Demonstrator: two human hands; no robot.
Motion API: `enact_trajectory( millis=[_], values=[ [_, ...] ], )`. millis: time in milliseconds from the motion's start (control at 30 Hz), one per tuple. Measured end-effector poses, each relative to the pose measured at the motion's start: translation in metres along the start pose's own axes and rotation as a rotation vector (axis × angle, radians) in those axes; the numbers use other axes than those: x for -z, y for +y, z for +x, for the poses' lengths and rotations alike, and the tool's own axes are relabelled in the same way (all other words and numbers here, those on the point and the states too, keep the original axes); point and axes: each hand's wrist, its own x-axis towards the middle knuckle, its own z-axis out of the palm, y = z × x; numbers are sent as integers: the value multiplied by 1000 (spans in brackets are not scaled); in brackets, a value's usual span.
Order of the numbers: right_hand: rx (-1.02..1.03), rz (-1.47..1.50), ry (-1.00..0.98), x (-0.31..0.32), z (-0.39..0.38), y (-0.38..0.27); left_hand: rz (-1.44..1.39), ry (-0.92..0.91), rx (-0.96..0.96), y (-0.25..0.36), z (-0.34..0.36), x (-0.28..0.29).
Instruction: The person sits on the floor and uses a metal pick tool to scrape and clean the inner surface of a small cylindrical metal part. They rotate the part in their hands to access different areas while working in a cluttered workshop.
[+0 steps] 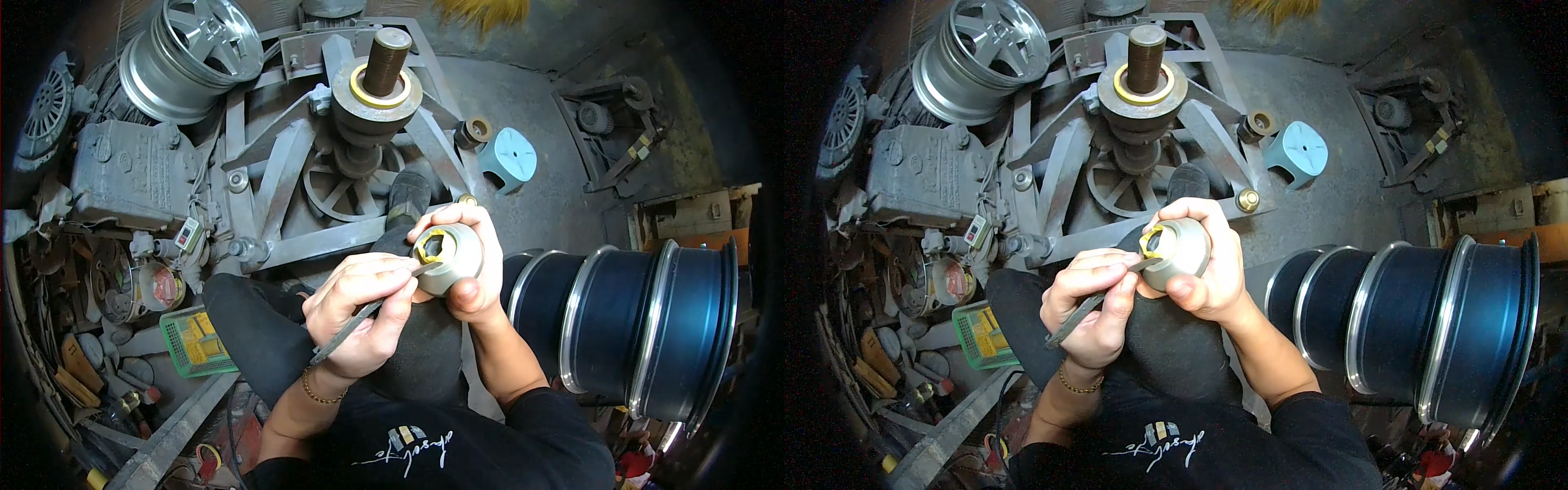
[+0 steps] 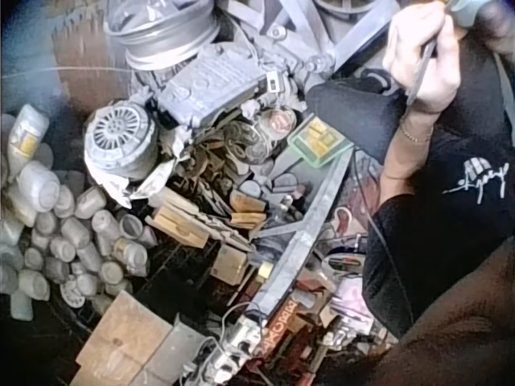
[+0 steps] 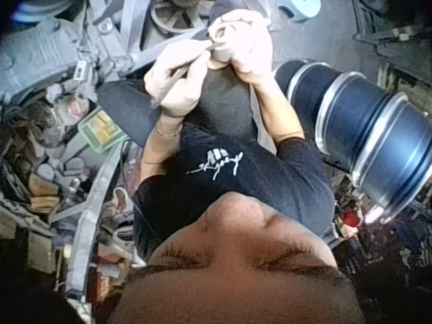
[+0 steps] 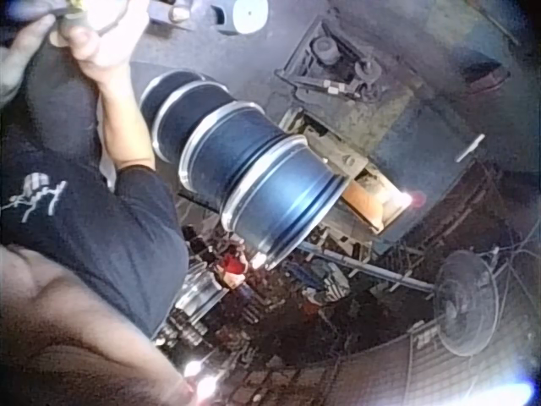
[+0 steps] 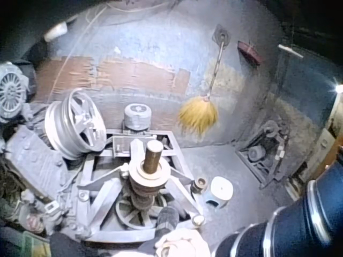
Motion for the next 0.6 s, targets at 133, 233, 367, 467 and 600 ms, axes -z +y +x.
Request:
enact_trajectory(
  millis=[133,233,367,467,600],
  values=[
    [-3,-8,-4,0,0,0,-16,1,4,0,-1,0],
    [-17,16,0,0,1,1,-24,-1,8,0,-1,0],
    [-30,26,-6,0,2,0,-37,-3,9,-1,0,1],
    [-30,36,-10,1,3,2,-42,-7,4,-2,0,1],
    [-55,75,-24,3,5,3,-94,-47,72,-1,1,4]
  ],
)
